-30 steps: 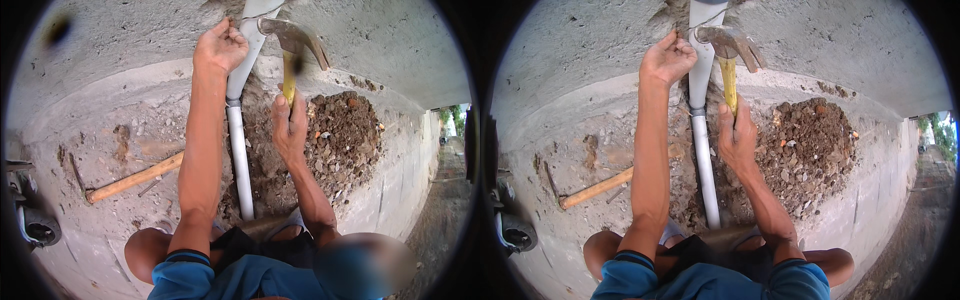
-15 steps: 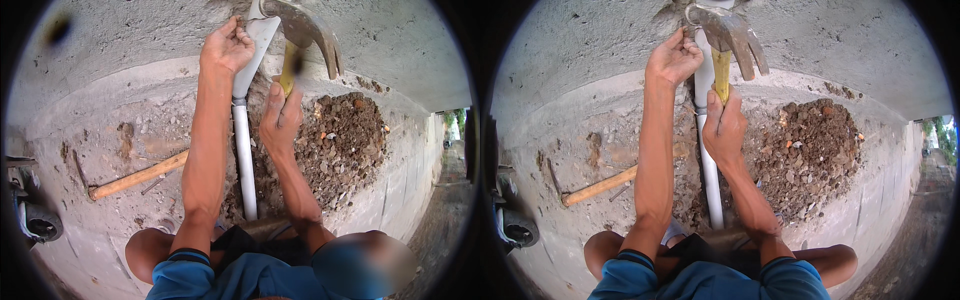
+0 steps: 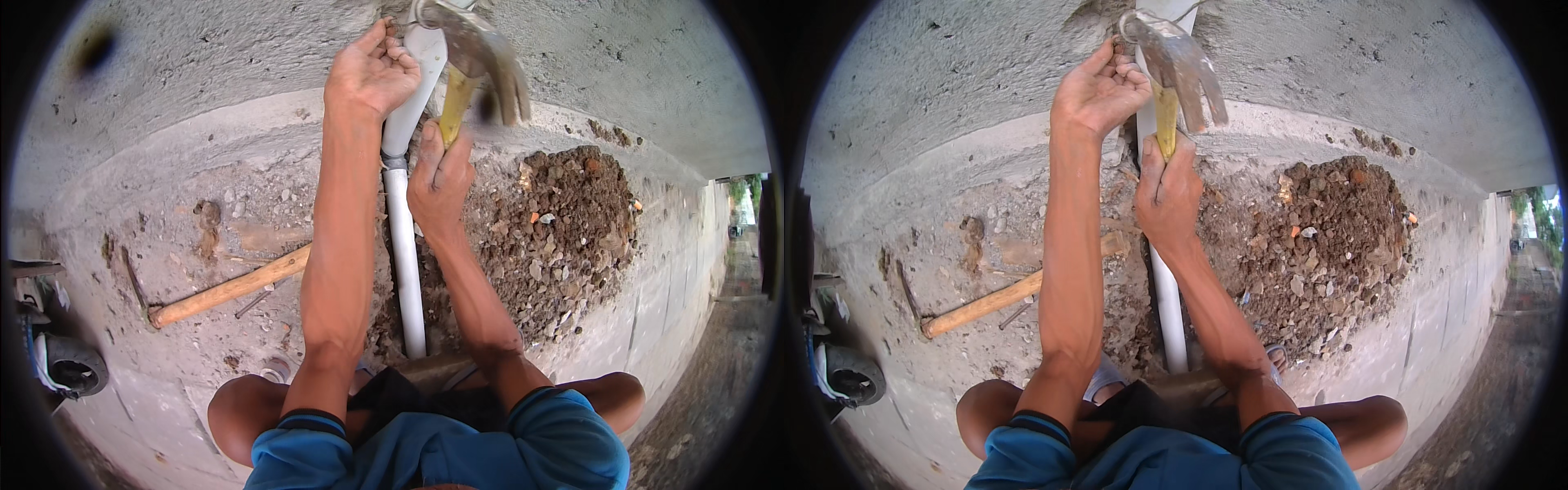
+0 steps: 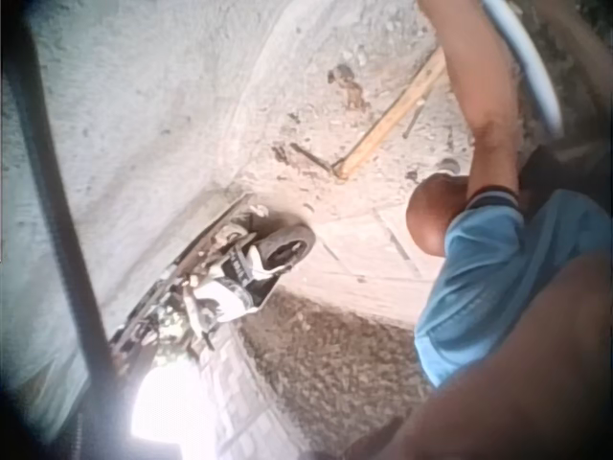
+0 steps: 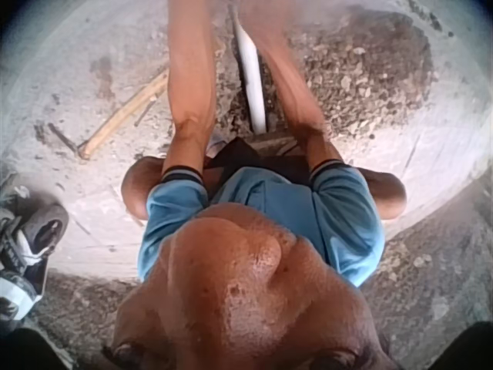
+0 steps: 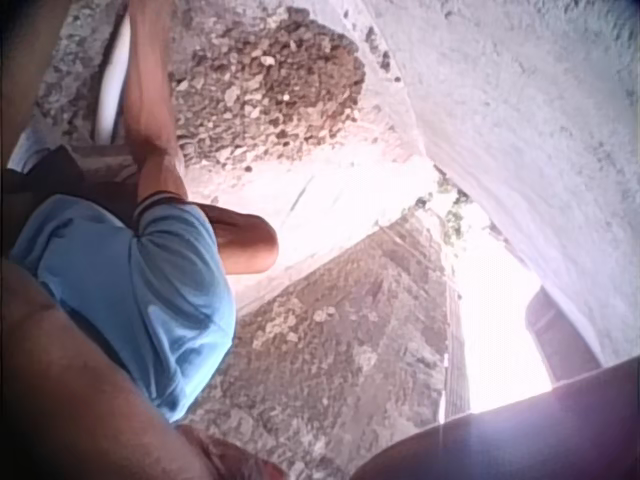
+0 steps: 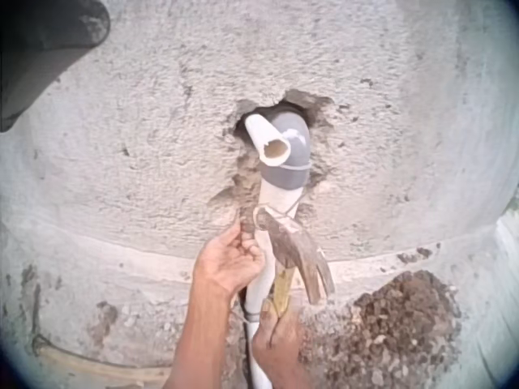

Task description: The person attaches a plastic joint to a PVC pipe, applies sealant from a small container by hand, wraps a wire around the pipe, and taps the assembly with a hammer.

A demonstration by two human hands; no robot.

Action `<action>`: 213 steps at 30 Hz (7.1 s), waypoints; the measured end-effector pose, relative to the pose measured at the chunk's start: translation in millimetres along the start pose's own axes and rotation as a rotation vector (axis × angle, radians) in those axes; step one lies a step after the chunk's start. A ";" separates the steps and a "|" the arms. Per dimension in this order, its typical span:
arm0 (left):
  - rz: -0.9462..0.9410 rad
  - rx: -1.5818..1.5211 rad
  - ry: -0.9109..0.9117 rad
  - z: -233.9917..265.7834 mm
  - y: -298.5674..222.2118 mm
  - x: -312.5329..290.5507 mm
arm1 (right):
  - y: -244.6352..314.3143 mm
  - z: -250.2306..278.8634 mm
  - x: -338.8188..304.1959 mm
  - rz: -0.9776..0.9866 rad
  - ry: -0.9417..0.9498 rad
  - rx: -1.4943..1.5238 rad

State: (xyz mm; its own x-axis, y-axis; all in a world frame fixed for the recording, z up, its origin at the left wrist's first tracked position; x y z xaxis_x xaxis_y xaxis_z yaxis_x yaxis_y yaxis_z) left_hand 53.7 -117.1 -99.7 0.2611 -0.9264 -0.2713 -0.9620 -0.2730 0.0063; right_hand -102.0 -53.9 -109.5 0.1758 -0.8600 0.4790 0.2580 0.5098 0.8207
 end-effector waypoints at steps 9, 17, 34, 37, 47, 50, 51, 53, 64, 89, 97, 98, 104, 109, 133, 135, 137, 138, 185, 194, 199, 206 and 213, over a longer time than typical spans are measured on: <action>-0.090 0.071 -0.047 2.3 1.6 -2.9 | 7.1 21.8 -10.5 -0.033 0.027 -0.030; -0.807 0.673 0.135 13.7 27.0 -34.9 | -34.3 135.8 -20.2 -0.653 0.601 0.023; -0.511 0.427 0.408 11.7 3.4 -23.5 | -162.1 455.8 -248.2 -1.612 0.754 -0.281; -0.497 0.401 0.345 1.1 23.7 -41.2 | -171.2 501.9 -258.4 -1.540 0.799 -0.476; -0.294 0.468 0.358 19.5 11.0 -30.0 | -69.0 272.1 -20.6 0.176 0.749 -0.589; -0.436 0.396 0.186 10.7 32.9 -48.3 | 9.2 177.9 58.8 0.531 0.605 -0.430; -0.472 0.393 0.182 7.2 38.0 -51.1 | 29.3 153.0 76.9 0.585 0.532 -0.391; -0.536 0.385 0.162 2.4 44.5 -57.5 | 56.8 115.6 97.9 0.592 0.423 -0.331; -0.455 0.599 0.276 -0.5 19.6 -68.3 | 77.2 34.5 117.9 0.313 0.354 -0.445; -0.732 0.468 0.300 21.8 1.8 13.5 | 13.9 137.3 77.2 -0.064 0.894 -0.660; -0.978 0.547 -0.124 38.4 68.3 -25.4 | -155.5 361.2 -81.2 -1.009 1.332 -0.627; -0.979 0.576 -0.140 51.6 79.2 -23.2 | -171.3 389.1 -88.1 -1.080 1.177 -0.459; -0.376 1.369 -0.256 97.3 208.5 -68.0 | -168.1 477.8 -115.9 -1.150 0.210 0.200; 0.631 1.844 0.086 29.5 340.6 -232.4 | -88.0 562.2 -245.7 -1.460 -0.416 0.300; 1.187 2.272 -0.058 -160.6 367.1 -638.7 | 280.7 821.4 -483.7 -1.712 -1.039 0.217; 1.219 2.259 -0.125 -153.8 340.6 -675.5 | 311.3 833.3 -557.6 -1.828 -1.143 0.179; 1.370 2.311 -0.082 -164.5 335.9 -713.3 | 347.2 853.1 -625.6 -1.947 -1.162 0.092; 1.440 2.336 -0.063 -167.5 340.9 -735.5 | 358.2 866.4 -655.9 -1.997 -1.192 0.070; 0.664 2.222 -0.680 -61.4 382.5 -1010.8 | 155.5 1122.7 -593.7 -1.358 -0.995 0.663; 0.444 1.470 -0.601 -154.3 410.2 -806.6 | 285.8 762.1 -324.6 -1.329 0.036 0.345; 0.337 0.929 -0.731 -175.4 440.6 -713.0 | 327.7 639.1 -246.7 -1.214 0.396 0.273; 0.149 1.091 -0.774 -154.8 371.0 -576.2 | 270.5 525.3 -156.4 -0.914 0.445 0.137; -0.017 1.197 -0.624 -126.0 237.1 -383.8 | 155.6 372.6 -37.0 -0.771 0.400 0.165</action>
State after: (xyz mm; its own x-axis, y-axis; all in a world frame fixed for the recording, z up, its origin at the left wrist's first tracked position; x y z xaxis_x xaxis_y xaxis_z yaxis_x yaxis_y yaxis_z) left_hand -264.5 141.0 127.2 0.5019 -0.5660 -0.6540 -0.5213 0.4054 -0.7509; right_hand -422.3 49.5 116.5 0.3368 -0.8756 -0.3463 0.3068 -0.2456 0.9195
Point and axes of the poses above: each hand's wrist, its own x-axis towards the middle knuckle, its own z-axis out of the back of the hand, y = z × x, the point moved 4 cm from there along x, towards the middle knuckle, and after that the axes turned 7 degrees about -z, right-handed, at the moved point
